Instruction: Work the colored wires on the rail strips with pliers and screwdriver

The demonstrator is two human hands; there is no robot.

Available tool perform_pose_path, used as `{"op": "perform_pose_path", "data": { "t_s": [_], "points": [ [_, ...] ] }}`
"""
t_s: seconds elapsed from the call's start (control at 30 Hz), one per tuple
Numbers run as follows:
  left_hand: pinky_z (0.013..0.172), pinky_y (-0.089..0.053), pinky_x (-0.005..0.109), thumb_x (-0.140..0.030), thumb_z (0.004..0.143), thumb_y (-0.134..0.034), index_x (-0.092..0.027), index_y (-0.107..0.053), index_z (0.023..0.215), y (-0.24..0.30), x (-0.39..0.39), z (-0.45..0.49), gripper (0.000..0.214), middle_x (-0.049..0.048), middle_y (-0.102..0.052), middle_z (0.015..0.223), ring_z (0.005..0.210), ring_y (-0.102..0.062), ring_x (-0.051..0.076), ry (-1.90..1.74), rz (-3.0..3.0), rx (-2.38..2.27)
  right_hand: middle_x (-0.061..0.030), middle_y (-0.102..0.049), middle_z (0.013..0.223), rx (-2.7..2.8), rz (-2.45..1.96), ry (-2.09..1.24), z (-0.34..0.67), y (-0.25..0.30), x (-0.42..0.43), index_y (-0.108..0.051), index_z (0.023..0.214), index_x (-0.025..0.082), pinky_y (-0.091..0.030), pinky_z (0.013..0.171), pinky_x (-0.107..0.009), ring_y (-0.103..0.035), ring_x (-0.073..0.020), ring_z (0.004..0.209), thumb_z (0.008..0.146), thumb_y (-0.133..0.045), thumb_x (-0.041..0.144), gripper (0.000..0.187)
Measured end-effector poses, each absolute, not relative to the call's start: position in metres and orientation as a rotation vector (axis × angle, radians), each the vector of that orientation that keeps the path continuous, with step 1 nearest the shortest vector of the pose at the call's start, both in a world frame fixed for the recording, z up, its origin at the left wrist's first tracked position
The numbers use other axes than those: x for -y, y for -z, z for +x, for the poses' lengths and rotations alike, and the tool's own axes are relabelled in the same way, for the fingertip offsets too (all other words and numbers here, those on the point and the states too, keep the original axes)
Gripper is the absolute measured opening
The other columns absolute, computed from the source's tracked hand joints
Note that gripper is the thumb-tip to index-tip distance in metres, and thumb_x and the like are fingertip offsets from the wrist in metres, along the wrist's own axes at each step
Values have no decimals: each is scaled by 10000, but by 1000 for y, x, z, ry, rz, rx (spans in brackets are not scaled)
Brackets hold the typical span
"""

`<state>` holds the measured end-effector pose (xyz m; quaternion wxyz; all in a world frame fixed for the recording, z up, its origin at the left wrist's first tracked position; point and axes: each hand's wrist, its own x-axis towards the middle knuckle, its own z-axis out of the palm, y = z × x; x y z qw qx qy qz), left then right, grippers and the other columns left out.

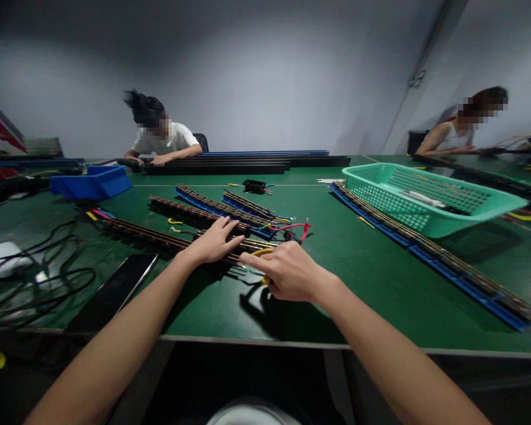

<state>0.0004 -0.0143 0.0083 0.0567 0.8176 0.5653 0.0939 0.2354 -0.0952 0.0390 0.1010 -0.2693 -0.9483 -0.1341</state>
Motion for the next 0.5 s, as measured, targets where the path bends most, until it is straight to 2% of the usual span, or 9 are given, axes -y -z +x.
{"op": "perform_pose_path", "data": {
  "t_s": [0.17,0.27,0.5],
  "points": [
    [1220,-170,403,-603,971,-360,-101,-367,1523,-7,13,0,747,193,-254,1624,1524,-162,312,-279,2482,-1707,-44,-748,859,2835,-794,355,234,-37,96,-512,1390,221,-287,574,-296,-650,-197,665,712,-520,122,685],
    [1218,-178,418,-611,972,-357,-99,-368,1521,-5,12,-1,751,200,-249,1623,1523,-161,319,-286,2481,-1711,-46,-753,928,2650,-877,239,238,-34,94,-466,1364,196,-331,584,-286,-659,-187,683,698,-502,95,675],
    [1214,-197,404,-587,976,-374,-109,-382,1511,-5,11,0,718,182,-280,1618,1518,-193,308,-288,2496,-1708,52,-633,665,1910,-1114,-163,258,-43,84,-415,1201,233,-406,526,-235,-562,-130,490,739,-491,140,478]
  ]
}}
